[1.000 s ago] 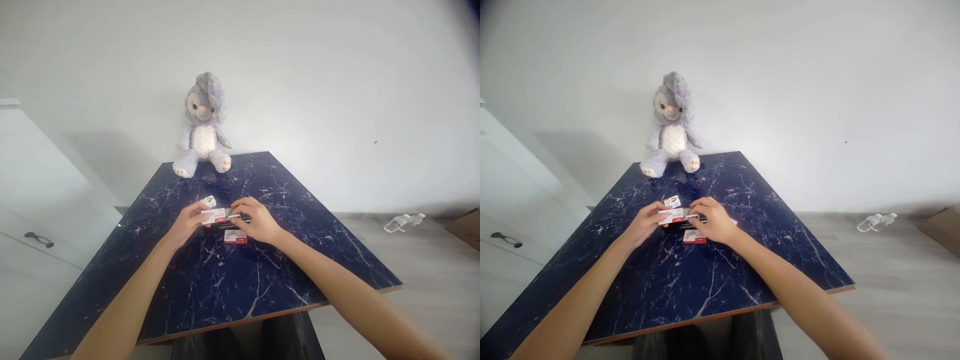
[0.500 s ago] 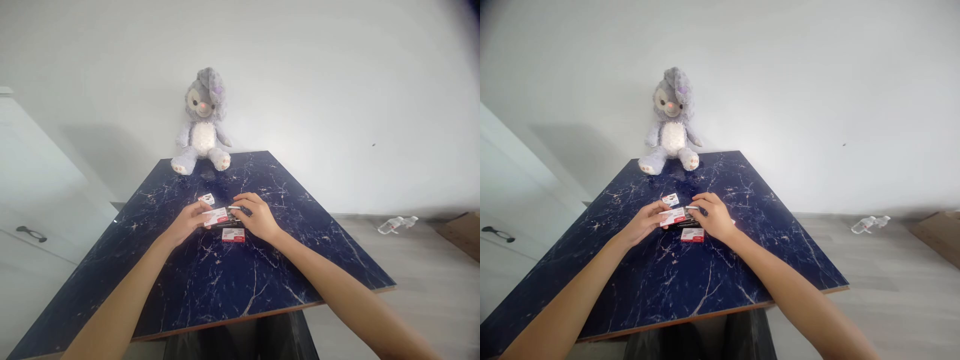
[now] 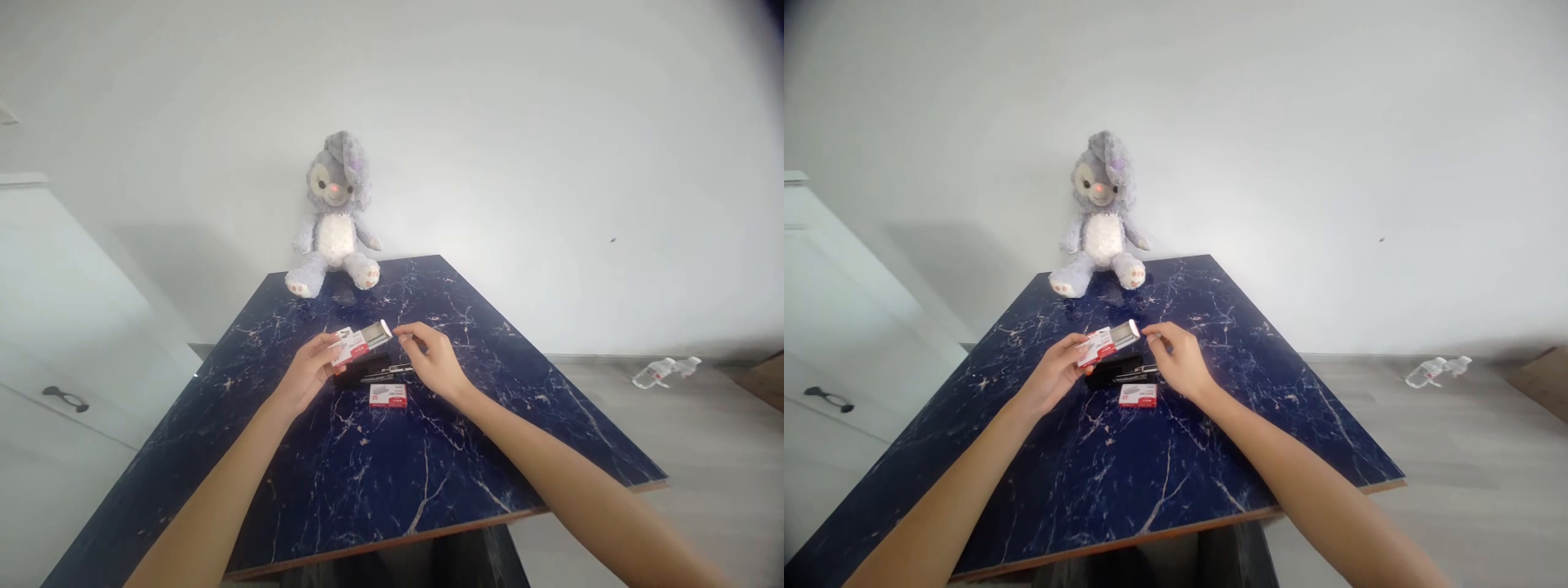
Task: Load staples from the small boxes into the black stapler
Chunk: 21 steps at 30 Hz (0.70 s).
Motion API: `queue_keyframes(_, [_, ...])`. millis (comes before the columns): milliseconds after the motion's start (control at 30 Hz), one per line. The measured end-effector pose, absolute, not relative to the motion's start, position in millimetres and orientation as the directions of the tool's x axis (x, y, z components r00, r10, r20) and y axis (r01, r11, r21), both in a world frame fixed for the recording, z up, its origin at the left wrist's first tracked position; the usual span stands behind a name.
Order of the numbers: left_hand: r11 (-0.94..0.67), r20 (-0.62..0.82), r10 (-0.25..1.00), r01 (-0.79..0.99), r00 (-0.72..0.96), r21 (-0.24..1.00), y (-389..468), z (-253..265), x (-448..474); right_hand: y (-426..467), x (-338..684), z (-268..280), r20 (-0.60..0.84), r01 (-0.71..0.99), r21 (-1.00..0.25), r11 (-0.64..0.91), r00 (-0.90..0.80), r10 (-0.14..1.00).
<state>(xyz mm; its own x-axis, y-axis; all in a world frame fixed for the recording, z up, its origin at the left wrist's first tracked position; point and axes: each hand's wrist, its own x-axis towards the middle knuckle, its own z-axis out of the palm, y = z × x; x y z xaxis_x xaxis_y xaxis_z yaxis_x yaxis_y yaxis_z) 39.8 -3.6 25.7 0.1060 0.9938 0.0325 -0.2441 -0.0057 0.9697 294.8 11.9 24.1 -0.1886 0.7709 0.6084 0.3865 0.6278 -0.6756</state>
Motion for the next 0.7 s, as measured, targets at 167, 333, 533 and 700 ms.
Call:
queue_keyframes(167, [-0.107,0.115,0.992,-0.145,0.047,0.984,-12,26,53,10,290,22,0.567,0.311,-0.734,0.604,-0.208,0.797])
queue_keyframes(333, [-0.109,0.118,0.991,-0.142,0.062,0.984,-16,26,61,12,293,24,0.603,0.302,-0.712,0.634,-0.199,0.773])
queue_keyframes(533, [-0.072,0.087,0.989,-0.129,0.117,0.989,-15,22,64,12,294,24,0.687,0.39,-0.58,0.715,-0.237,0.687])
queue_keyframes(700, [-0.078,0.091,0.984,-0.087,0.153,0.993,-18,18,69,9,288,20,0.707,0.367,-0.49,0.791,-0.363,0.607])
